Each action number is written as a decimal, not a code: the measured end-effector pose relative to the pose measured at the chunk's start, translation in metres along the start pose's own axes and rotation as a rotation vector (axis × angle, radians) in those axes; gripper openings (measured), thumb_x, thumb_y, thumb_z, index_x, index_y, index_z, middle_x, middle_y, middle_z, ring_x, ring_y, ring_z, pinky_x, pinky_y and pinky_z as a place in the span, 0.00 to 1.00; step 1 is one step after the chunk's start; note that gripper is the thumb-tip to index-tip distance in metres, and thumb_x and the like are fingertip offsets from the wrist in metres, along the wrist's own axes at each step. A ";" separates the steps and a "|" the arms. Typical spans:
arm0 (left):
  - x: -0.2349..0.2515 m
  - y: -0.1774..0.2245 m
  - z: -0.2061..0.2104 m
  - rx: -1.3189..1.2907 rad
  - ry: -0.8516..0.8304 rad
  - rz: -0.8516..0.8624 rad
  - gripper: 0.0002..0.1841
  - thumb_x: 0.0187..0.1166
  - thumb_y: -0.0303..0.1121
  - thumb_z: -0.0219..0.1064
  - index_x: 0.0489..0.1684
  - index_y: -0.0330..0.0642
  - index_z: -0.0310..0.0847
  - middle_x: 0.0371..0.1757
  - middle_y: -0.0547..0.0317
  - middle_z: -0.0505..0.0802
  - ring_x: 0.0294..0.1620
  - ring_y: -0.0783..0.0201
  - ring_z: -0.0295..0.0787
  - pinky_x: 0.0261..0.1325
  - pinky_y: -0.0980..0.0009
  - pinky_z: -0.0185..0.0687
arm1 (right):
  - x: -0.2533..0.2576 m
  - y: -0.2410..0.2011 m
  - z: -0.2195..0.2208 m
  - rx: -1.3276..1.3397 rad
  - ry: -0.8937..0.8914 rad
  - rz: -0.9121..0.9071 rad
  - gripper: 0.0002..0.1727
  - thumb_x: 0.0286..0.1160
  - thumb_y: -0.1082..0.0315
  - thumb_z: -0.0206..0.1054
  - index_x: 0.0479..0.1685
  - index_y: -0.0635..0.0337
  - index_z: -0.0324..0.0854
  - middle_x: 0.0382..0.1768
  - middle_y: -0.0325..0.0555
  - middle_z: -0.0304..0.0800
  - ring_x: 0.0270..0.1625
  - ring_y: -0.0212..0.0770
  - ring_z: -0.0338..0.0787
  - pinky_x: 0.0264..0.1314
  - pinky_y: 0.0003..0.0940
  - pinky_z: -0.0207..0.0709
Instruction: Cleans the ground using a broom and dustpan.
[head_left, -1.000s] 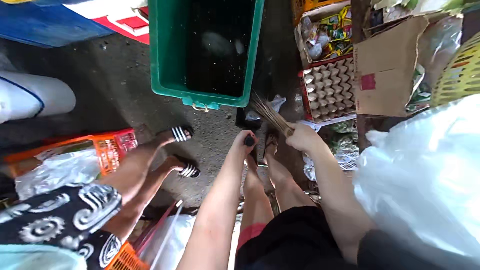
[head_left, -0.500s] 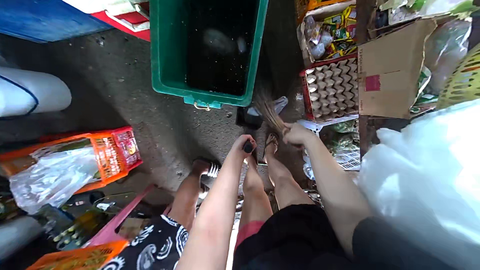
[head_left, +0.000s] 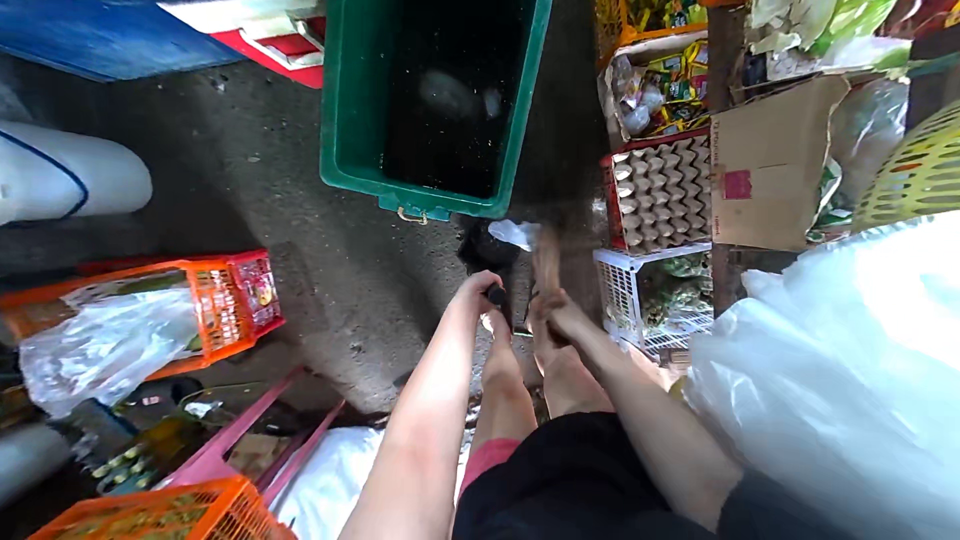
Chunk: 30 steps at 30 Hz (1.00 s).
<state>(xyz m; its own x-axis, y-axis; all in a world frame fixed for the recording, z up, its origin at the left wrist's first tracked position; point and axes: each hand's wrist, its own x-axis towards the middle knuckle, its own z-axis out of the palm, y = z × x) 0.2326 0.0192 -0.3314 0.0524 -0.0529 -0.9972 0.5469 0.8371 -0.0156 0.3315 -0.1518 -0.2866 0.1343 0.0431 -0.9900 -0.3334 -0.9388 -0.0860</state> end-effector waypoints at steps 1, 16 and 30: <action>0.000 0.001 0.000 -0.031 0.015 -0.002 0.09 0.70 0.16 0.59 0.43 0.37 0.71 0.32 0.54 0.77 0.25 0.64 0.73 0.28 0.69 0.76 | 0.002 0.006 0.015 -0.060 -0.059 0.014 0.49 0.80 0.61 0.66 0.98 0.43 0.39 0.61 0.61 0.85 0.46 0.52 0.90 0.47 0.52 0.85; -0.015 -0.016 -0.034 -0.288 0.022 0.026 0.06 0.73 0.17 0.56 0.31 0.38 0.70 0.19 0.57 0.77 0.14 0.68 0.73 0.17 0.76 0.74 | -0.053 -0.088 -0.054 -0.505 0.280 -0.073 0.51 0.79 0.59 0.66 0.98 0.43 0.34 0.53 0.64 0.87 0.42 0.56 0.91 0.46 0.55 0.85; -0.013 -0.069 -0.067 -0.335 0.020 0.019 0.08 0.74 0.18 0.55 0.26 0.39 0.70 0.15 0.59 0.77 0.12 0.70 0.72 0.15 0.79 0.70 | -0.123 -0.055 0.022 -0.981 -0.033 -0.087 0.47 0.82 0.48 0.59 0.98 0.48 0.40 0.69 0.62 0.84 0.69 0.60 0.86 0.68 0.61 0.79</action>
<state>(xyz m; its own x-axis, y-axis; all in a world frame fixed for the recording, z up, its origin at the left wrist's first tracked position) 0.1380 -0.0016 -0.3224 0.0418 -0.0281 -0.9987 0.2403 0.9706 -0.0172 0.3132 -0.0977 -0.1620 0.0909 0.1207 -0.9885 0.6003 -0.7986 -0.0423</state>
